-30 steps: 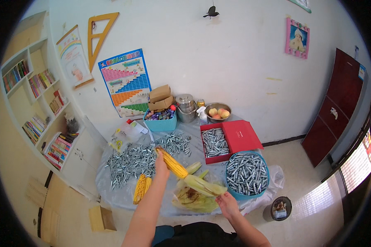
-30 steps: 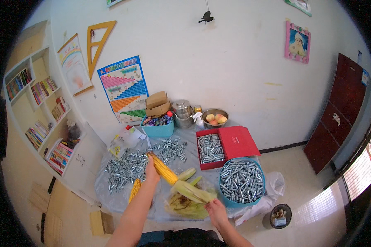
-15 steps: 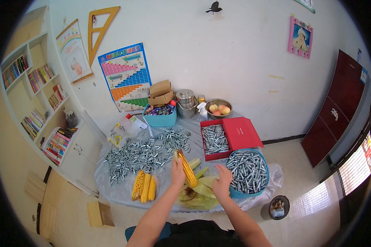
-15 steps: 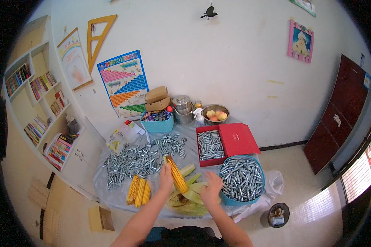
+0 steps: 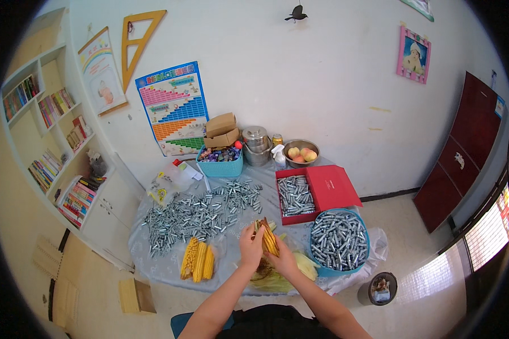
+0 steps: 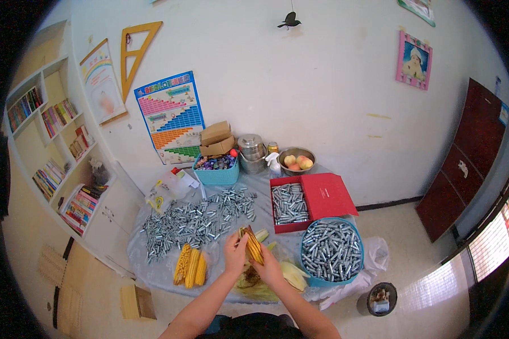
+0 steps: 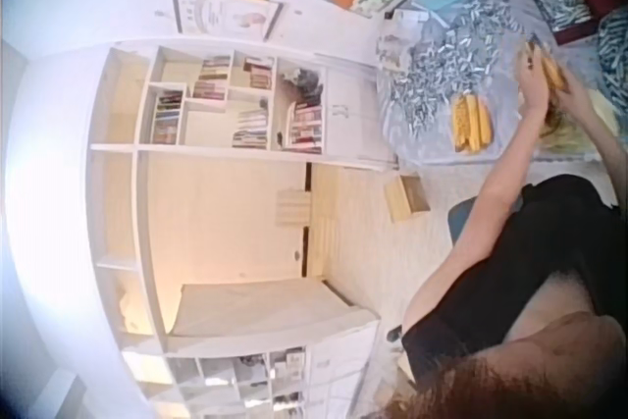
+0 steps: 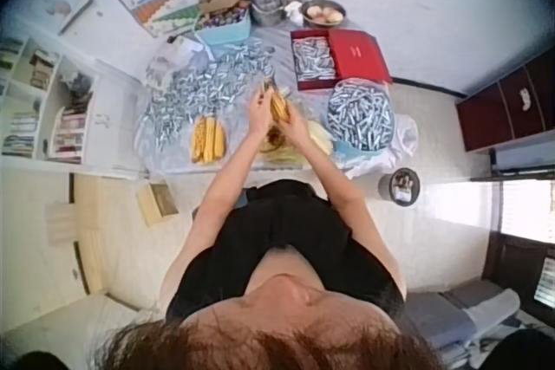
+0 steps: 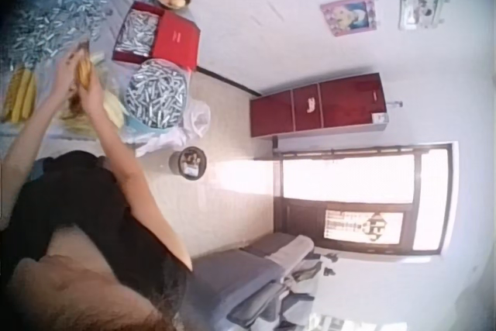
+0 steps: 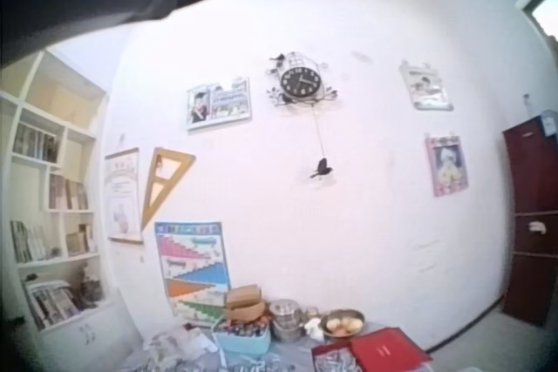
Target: The person shucks corn cobs by hand, peeling back the husks and removing the silk. They place the cleaned cobs on a table alongside other prepared corn and discard the husks into a pile.
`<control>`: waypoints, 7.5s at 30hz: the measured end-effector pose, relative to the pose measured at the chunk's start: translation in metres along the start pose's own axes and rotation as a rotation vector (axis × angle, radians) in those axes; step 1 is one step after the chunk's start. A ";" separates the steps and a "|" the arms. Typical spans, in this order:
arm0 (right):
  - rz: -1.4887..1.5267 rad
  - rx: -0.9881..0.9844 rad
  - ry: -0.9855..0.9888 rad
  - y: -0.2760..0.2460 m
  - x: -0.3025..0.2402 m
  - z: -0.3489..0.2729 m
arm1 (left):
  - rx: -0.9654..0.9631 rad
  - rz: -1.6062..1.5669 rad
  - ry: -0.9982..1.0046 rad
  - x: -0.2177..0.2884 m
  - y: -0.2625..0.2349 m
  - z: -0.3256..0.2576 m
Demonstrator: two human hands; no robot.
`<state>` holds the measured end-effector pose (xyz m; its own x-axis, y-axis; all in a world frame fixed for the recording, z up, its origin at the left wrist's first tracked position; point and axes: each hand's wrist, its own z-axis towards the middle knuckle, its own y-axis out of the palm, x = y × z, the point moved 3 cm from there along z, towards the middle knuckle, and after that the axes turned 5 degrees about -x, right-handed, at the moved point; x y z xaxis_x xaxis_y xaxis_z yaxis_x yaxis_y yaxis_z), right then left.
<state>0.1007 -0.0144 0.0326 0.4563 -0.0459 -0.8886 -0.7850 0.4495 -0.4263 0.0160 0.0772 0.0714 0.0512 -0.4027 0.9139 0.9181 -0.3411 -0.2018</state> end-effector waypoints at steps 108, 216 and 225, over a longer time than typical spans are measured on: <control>0.903 0.245 0.006 -0.019 -0.041 -0.003 | -0.197 -0.042 -0.147 0.019 0.005 -0.042; -0.079 -0.316 -0.029 -0.026 0.003 0.037 | -0.972 0.576 0.015 0.029 -0.004 0.019; -0.430 -0.377 -0.047 -0.045 -0.032 0.035 | -1.004 0.452 0.082 0.014 -0.002 0.030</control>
<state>0.1364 -0.0017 0.0865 0.7787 -0.1110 -0.6175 -0.6162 0.0500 -0.7860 0.0267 0.0978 0.0952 0.2417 -0.7068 0.6649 0.0822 -0.6678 -0.7398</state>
